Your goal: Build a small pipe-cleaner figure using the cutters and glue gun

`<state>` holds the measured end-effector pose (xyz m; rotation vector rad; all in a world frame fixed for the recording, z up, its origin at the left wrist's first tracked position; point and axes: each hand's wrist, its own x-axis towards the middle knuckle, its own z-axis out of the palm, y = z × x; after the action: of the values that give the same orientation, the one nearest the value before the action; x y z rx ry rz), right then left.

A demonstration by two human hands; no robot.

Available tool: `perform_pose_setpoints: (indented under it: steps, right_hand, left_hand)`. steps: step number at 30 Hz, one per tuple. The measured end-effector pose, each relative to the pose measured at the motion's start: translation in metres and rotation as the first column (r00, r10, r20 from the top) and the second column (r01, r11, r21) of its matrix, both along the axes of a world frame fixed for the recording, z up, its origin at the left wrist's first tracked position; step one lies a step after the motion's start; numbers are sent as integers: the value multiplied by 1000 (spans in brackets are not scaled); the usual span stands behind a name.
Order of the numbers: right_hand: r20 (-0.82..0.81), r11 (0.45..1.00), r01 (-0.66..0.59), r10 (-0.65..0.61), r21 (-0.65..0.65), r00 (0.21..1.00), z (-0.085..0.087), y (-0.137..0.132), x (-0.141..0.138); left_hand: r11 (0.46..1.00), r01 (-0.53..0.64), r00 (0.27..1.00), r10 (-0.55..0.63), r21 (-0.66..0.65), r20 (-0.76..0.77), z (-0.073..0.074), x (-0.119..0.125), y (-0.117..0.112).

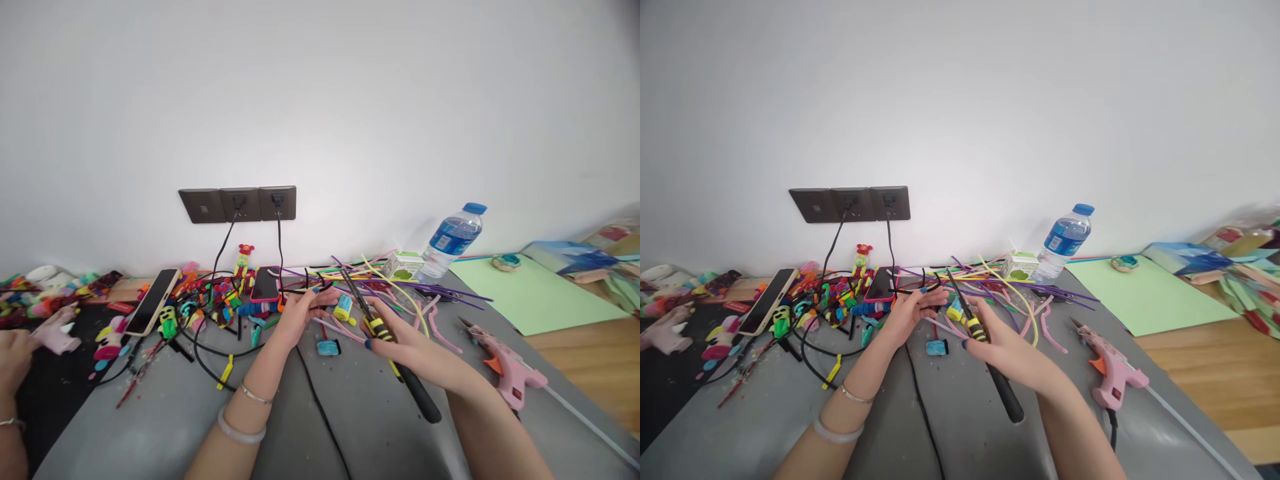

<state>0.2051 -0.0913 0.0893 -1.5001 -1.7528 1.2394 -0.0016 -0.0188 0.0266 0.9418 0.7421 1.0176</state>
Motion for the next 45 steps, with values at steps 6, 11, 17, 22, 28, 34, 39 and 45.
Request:
perform_pose_setpoints:
  steps: [6,11,17,22,28,34,39,45]
  right_hand:
    - [25,995,27,-25,-93,999,-16,-14,-8]
    - [-14,995,48,-49,-93,999,-25,-21,-10]
    - [-102,989,24,-40,-147,994,-30,-27,-12]
    - [-129,987,35,-56,-157,990,-30,-28,-15]
    - [-178,986,35,-64,-163,982,-27,-30,-19]
    - [-163,992,17,-37,-128,986,-33,-29,-18]
    - [-160,993,19,-37,-115,986,-36,-28,-19]
    - [-166,995,45,-60,-91,984,-40,-31,-22]
  left_hand:
    - [1000,26,1000,-26,0,6,6,8,-7]
    - [999,34,999,-34,8,-20,6,11,-9]
    - [998,63,995,-61,18,-80,5,8,-7]
    - [998,64,993,-61,22,-103,7,7,-8]
    - [998,55,993,-54,10,-103,9,7,-9]
    - [998,61,991,-57,32,-117,8,8,-8]
    - [996,71,987,-61,61,-149,6,7,-6]
    - [995,68,986,-56,76,-156,4,8,-6]
